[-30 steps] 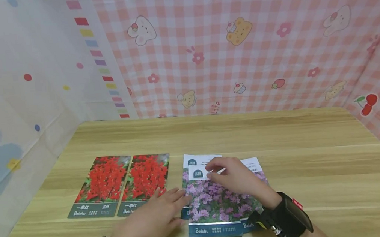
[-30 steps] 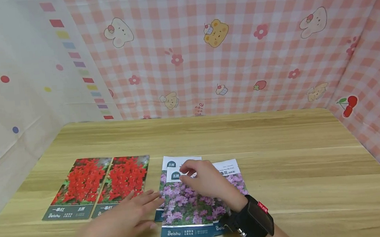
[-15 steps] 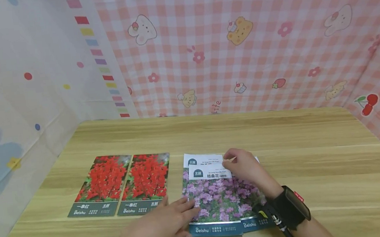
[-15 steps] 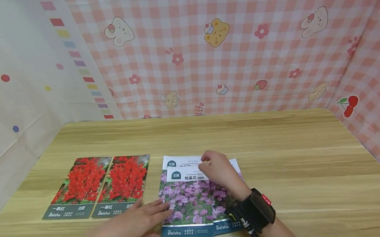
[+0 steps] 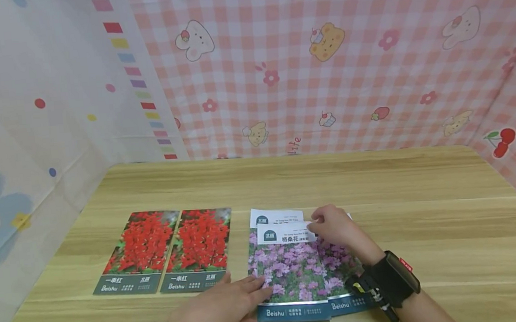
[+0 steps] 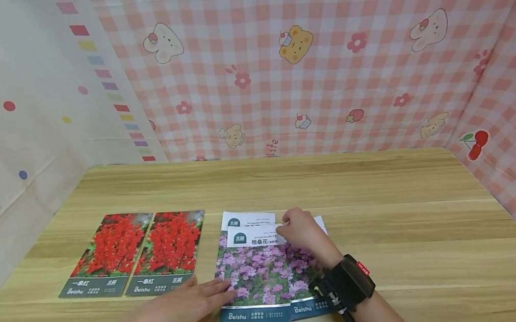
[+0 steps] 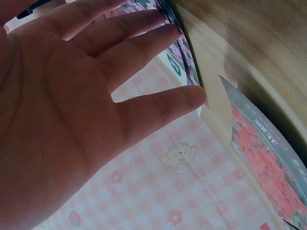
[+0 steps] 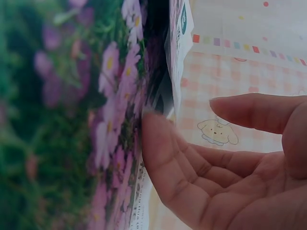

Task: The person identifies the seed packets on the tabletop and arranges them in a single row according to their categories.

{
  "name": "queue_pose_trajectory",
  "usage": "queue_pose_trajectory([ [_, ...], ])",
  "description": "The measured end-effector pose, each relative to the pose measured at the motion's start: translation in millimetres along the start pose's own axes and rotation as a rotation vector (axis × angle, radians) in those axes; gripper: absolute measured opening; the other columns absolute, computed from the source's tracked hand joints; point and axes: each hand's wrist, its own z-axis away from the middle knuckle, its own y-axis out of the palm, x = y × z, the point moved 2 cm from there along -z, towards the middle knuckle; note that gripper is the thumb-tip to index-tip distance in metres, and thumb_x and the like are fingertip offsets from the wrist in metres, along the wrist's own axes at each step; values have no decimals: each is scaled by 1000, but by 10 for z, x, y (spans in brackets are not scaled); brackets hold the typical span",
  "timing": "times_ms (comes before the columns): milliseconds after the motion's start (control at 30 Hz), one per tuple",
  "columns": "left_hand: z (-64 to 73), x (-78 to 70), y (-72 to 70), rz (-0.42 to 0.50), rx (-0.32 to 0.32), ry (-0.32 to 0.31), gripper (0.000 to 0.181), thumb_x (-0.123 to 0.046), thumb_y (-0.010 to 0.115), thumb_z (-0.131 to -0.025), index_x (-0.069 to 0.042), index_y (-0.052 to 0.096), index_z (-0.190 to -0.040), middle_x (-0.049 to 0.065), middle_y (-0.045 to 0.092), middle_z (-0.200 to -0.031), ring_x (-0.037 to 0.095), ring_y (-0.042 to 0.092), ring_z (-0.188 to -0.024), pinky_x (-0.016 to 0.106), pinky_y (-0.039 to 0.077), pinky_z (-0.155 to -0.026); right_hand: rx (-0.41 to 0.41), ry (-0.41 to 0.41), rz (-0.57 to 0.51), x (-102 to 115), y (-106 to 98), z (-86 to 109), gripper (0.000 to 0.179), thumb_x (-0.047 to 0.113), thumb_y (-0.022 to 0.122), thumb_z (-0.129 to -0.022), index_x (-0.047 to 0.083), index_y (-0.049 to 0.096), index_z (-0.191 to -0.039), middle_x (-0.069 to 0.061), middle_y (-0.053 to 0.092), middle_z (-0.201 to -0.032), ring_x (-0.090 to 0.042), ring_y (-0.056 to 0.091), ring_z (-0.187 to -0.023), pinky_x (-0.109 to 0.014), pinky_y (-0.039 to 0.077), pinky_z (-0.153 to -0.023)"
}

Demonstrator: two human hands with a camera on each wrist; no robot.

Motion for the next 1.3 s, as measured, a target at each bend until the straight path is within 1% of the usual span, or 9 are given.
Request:
queue_pose_trajectory([
  [67, 4, -1, -1, -2, 4, -1, 58, -38, 60, -84, -21, 43, -137, 2, 39, -141, 19, 33, -130, 58, 29, -98, 16, 20, -48, -4, 10, -6, 37, 6, 57, -86, -16, 51, -115, -22, 63, -91, -19, 60, -55, -34, 53, -57],
  [167, 9, -2, -2, 0, 7, 0, 58, -37, 61, -84, -21, 44, -137, 2, 39, -141, 19, 33, -130, 57, 30, -98, 29, 46, -112, -18, 28, -17, 36, 2, 57, -85, -17, 51, -115, -18, 62, -85, -18, 59, -52, -30, 53, -50],
  [367, 15, -9, 5, 6, 10, -8, 57, -36, 61, -84, -21, 44, -136, 2, 39, -141, 19, 33, -130, 57, 29, -99, 27, 58, -168, -48, 45, -35, 29, -3, 57, -82, -15, 52, -108, -14, 61, -78, -20, 59, -49, -31, 52, -47],
  [733, 4, -15, 1, -13, -9, -8, 56, -38, 59, -85, -21, 44, -136, 3, 40, -140, 21, 34, -130, 56, 29, -99, 33, 71, -248, -30, 26, -16, 15, -9, 53, -83, -6, 46, -96, -13, 59, -70, -21, 58, -49, -34, 52, -48],
  [833, 2, -14, -30, -37, -77, -35, 53, -36, 59, -87, -17, 46, -135, 6, 43, -138, 25, 36, -128, 56, 32, -98, 29, 53, -278, -16, 14, -7, 13, -10, 50, -84, -6, 45, -96, -13, 58, -68, -20, 56, -49, -34, 52, -48],
  [1000, 13, 27, -105, -74, -262, -85, 45, -28, 62, -86, -6, 55, -125, 12, 53, -126, 31, 46, -118, 52, 38, -94, 36, -31, -374, 5, -26, 7, 13, -11, 47, -86, -6, 43, -98, -9, 54, -62, -19, 55, -50, -37, 52, -51],
  [1133, 17, 78, -146, -16, -392, -83, 42, -20, 64, -85, 4, 57, -118, 18, 58, -115, 32, 53, -108, 46, 43, -91, 62, -61, -469, 18, -59, 18, 15, -11, 45, -88, -7, 41, -102, -8, 53, -62, -19, 54, -52, -38, 53, -54],
  [1200, 10, 108, -153, 41, -417, -109, 43, -19, 63, -85, 8, 55, -118, 20, 58, -113, 33, 53, -108, 44, 44, -90, 73, -66, -501, 23, -72, 25, 16, -11, 45, -88, -7, 41, -104, -9, 54, -63, -20, 54, -53, -38, 53, -55],
  [1300, 3, 142, -157, 136, -409, -167, 46, -18, 61, -87, 9, 50, -123, 22, 56, -117, 37, 50, -112, 47, 42, -92, 75, -75, -529, 32, -88, 31, 17, -11, 47, -89, -7, 41, -104, -9, 55, -63, -20, 55, -54, -39, 53, -56],
])
